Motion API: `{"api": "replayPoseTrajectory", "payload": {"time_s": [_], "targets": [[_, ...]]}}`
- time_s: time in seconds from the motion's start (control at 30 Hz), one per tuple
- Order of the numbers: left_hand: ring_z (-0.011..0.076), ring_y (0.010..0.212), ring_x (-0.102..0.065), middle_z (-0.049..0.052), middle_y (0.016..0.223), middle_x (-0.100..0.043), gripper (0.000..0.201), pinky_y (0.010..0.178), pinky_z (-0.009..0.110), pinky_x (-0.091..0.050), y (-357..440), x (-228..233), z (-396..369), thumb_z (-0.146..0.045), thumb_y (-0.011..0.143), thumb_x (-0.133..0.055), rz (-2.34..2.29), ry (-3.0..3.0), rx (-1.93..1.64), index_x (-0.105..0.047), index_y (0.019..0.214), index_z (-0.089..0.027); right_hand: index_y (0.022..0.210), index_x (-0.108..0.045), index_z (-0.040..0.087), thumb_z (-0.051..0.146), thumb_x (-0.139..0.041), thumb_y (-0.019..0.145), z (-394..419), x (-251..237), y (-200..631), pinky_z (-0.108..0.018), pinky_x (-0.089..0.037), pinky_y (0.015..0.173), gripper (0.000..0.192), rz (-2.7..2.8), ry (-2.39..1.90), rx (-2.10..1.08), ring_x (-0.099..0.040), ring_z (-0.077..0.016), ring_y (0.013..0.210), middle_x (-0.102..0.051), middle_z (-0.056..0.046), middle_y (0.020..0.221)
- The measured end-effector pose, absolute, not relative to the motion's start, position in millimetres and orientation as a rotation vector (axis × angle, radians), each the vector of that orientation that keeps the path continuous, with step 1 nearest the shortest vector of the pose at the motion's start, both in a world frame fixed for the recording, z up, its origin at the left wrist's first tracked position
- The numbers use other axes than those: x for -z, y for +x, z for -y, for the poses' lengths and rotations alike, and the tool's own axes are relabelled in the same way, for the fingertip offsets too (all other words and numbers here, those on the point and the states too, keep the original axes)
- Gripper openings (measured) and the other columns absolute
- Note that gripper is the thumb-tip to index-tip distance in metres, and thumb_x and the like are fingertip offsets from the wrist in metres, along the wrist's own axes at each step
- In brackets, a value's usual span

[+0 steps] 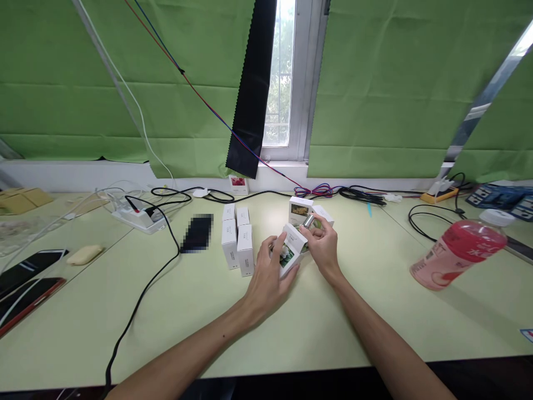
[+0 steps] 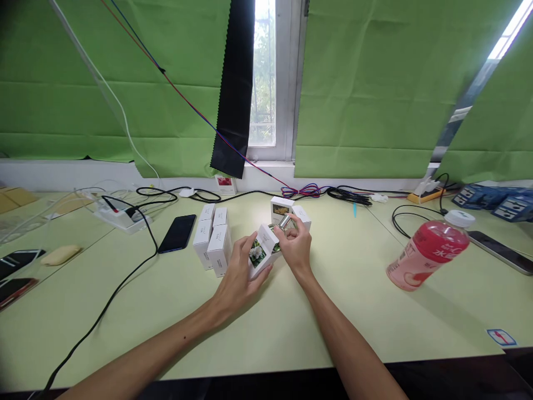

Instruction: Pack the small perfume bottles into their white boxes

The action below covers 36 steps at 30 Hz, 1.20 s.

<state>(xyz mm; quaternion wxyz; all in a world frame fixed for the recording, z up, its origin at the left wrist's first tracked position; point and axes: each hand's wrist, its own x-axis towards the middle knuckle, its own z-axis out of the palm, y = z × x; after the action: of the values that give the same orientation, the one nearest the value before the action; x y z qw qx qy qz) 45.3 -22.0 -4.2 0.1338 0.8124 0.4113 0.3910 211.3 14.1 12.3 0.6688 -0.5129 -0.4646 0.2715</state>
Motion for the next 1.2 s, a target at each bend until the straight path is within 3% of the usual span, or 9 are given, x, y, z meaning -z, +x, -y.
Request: {"api": "replayPoseTrajectory", "payload": {"time_s": [0.27, 0.77, 1.2], "targets": [[0.0294, 0.126, -0.052, 0.013, 0.140, -0.042, 0.080, 0.101, 0.047, -0.049, 46.4, -1.9, 23.6, -0.028, 0.088, -0.066, -1.200, 2.236, -1.151, -0.021, 0.154, -0.032, 0.119, -0.063, 0.015, 0.044, -0.076, 0.075, -15.5, -10.8, 213.4, -0.026, -0.044, 0.045, 0.055, 1.074, -1.149, -0.629, -0.056, -0.0159, 0.047, -0.062, 0.002, 0.057], [0.0321, 0.132, -0.050, 0.013, 0.143, -0.049, 0.090, 0.110, 0.053, -0.041, 45.8, 0.1, 20.7, -0.034, 0.084, -0.069, -1.291, 2.173, -1.073, -0.015, 0.156, -0.030, 0.122, -0.063, 0.017, 0.051, -0.076, 0.073, -14.9, -12.2, 215.6, -0.027, -0.046, 0.042, 0.061, 1.089, -1.158, -0.660, -0.058, -0.0178, 0.049, -0.063, 0.001, 0.059], [0.0334, 0.134, -0.049, 0.014, 0.144, -0.050, 0.091, 0.107, 0.053, -0.044, 43.6, 5.4, 16.8, -0.042, 0.083, -0.073, -1.282, 2.036, -1.060, -0.017, 0.154, -0.031, 0.120, -0.062, 0.016, 0.044, -0.077, 0.074, -16.6, -10.2, 216.7, -0.026, -0.043, 0.047, 0.055, 1.061, -1.121, -0.650, -0.054, -0.0148, 0.048, -0.061, 0.003, 0.058]]}}
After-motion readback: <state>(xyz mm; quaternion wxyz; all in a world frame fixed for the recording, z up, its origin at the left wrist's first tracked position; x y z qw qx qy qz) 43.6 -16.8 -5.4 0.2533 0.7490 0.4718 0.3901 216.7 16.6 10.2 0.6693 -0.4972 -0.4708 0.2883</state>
